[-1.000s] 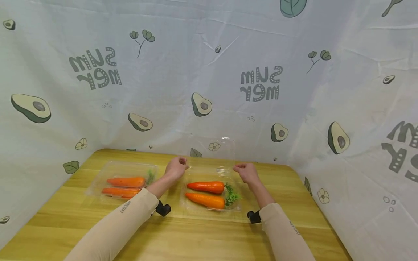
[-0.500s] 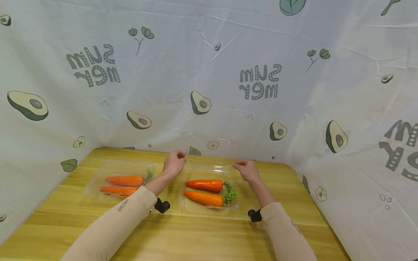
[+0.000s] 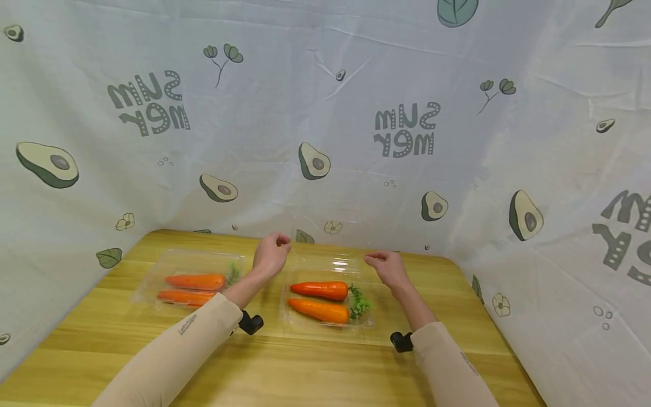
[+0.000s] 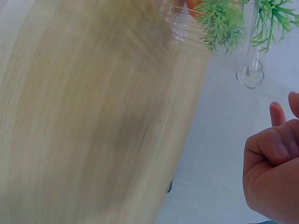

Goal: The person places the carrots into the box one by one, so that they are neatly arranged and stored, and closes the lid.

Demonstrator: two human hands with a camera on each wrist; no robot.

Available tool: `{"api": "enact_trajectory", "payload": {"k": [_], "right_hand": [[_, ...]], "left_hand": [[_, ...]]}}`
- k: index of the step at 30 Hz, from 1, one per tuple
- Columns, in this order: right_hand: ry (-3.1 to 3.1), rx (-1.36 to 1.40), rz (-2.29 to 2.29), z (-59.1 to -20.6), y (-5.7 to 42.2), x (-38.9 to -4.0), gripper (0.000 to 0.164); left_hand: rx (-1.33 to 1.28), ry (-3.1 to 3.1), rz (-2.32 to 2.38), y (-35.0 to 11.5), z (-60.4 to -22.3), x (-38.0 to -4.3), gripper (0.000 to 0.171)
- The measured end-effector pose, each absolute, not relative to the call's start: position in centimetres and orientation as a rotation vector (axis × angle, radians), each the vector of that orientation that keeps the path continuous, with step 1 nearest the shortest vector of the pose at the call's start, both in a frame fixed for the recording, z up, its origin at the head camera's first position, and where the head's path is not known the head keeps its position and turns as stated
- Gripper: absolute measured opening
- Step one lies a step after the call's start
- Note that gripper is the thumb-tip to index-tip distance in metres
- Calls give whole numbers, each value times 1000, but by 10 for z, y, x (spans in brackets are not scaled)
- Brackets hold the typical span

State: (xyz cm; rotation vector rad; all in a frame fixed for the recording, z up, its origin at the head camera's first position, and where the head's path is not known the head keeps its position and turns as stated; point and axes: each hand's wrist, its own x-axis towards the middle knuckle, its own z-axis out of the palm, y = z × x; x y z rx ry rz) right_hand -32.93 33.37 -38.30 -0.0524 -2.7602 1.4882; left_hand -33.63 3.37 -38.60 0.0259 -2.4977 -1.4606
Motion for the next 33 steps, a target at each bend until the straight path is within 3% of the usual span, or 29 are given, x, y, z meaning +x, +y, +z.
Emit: {"api": "enact_trajectory", "payload": {"k": [22, 33], "right_hand": [[-2802, 89, 1281, -384, 335, -310, 45], [-2813, 129, 1247, -387, 337, -300, 38]], "left_hand": [[-68, -2572, -1255, 26, -382, -309, 9], [-162, -2630, -1160, 18, -384, -294, 7]]}}
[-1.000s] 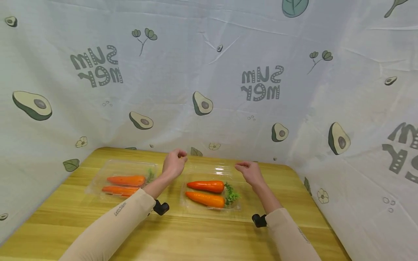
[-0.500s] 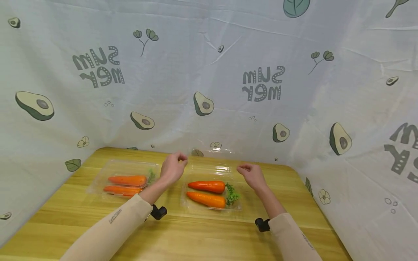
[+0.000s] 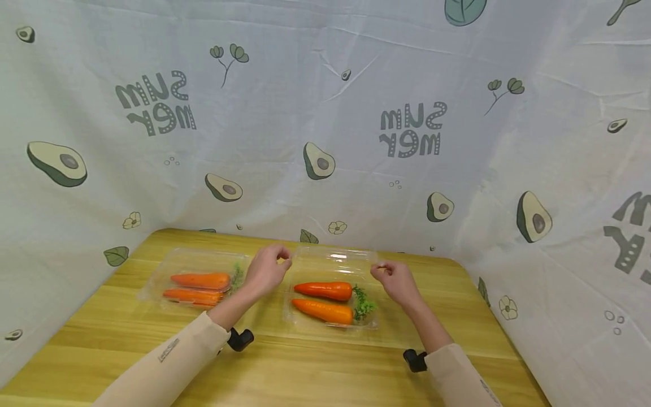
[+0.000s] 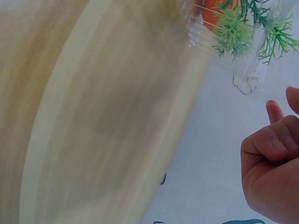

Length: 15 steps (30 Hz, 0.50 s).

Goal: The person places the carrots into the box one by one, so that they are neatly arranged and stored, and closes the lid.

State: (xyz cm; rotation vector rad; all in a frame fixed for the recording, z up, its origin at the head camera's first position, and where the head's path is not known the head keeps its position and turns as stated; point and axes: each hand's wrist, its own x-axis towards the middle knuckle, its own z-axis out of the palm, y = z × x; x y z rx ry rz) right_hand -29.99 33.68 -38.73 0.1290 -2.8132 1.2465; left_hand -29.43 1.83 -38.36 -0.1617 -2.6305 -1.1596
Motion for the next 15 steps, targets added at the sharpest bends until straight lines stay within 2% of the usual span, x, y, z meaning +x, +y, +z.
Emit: {"api": "enact_trajectory", "payload": {"k": [6, 13, 15], "right_hand": [[-2852, 175, 1189, -390, 337, -290, 54], [-2839, 220, 1179, -392, 337, -285, 44], [-2847, 214, 1178, -394, 337, -284, 48]], "left_hand": [[-224, -2646, -1152, 14, -387, -287, 8], [-265, -2693, -1110, 10, -391, -280, 8], [-278, -2707, -1096, 9, -392, -279, 9]]}}
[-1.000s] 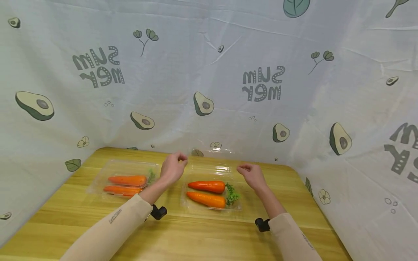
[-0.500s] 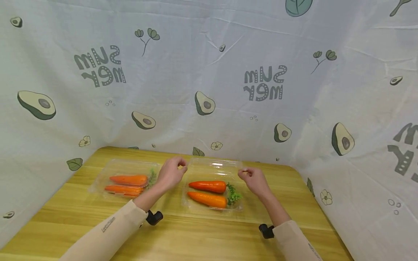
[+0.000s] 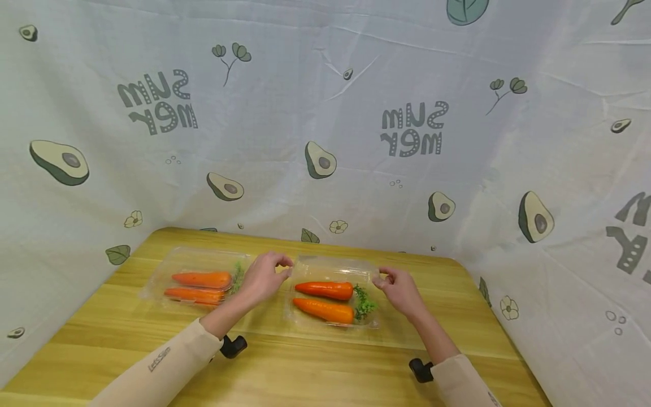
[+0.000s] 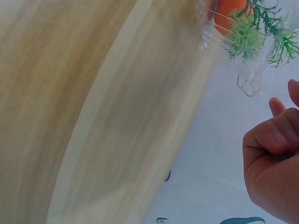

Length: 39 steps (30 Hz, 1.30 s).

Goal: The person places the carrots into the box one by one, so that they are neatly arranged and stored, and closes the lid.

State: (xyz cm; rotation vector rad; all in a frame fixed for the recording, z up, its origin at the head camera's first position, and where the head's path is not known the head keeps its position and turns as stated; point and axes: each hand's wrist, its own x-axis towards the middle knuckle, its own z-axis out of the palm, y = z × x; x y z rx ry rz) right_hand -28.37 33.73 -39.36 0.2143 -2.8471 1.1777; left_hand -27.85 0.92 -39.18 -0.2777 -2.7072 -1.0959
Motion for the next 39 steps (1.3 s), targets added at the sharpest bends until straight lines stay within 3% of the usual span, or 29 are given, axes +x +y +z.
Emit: {"api": "enact_trajectory", "payload": {"k": [5, 39], "right_hand": [[-2850, 211, 1200, -395, 338, -281, 53], [-2815, 284, 1242, -413, 345, -255, 44]], "left_hand": [[-308, -2735, -1044, 9, -394, -275, 12], [-454, -2822, -1092, -1, -409, -252, 34]]}}
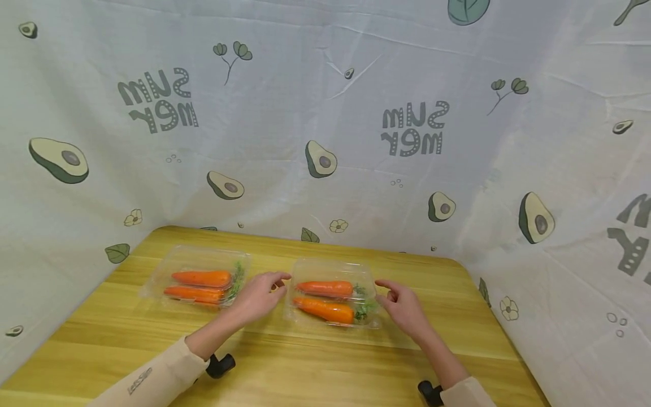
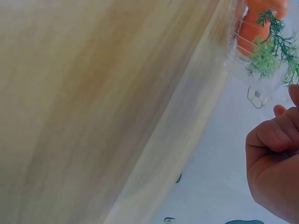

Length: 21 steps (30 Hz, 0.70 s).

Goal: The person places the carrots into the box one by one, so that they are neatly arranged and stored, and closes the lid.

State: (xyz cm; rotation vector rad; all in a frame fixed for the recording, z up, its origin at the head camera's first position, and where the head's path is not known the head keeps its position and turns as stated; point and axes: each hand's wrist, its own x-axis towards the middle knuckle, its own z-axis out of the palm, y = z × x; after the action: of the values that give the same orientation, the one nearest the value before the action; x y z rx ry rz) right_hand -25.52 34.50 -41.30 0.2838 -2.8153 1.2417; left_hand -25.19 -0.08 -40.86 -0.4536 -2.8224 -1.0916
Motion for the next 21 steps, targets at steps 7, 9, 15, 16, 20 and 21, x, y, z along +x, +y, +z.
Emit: {"api": "enact_trajectory", "payload": {"k": [7, 9, 15, 16, 20, 21], "right_hand": [[-2808, 254, 1240, -417, 344, -252, 42], [-2812, 241, 1236, -417, 343, -251, 42], [-2819, 187, 1233, -417, 340, -245, 37], [-2817, 177, 1236, -417, 340, -244, 36], [-2820, 155, 1227, -417, 341, -239, 35], [-2825, 144, 1239, -417, 342, -238, 35]], "left_hand": [[-466, -2870, -1138, -2, -413, -248, 43], [-461, -2884, -1158, -3, -414, -246, 47], [-451, -2933, -1181, -5, -417, -243, 59], [-449, -2938, -1195, -5, -417, -243, 61], [-435, -2952, -1231, -5, -418, -242, 65], [-428, -2954, -1232, -5, -419, -242, 66]]}}
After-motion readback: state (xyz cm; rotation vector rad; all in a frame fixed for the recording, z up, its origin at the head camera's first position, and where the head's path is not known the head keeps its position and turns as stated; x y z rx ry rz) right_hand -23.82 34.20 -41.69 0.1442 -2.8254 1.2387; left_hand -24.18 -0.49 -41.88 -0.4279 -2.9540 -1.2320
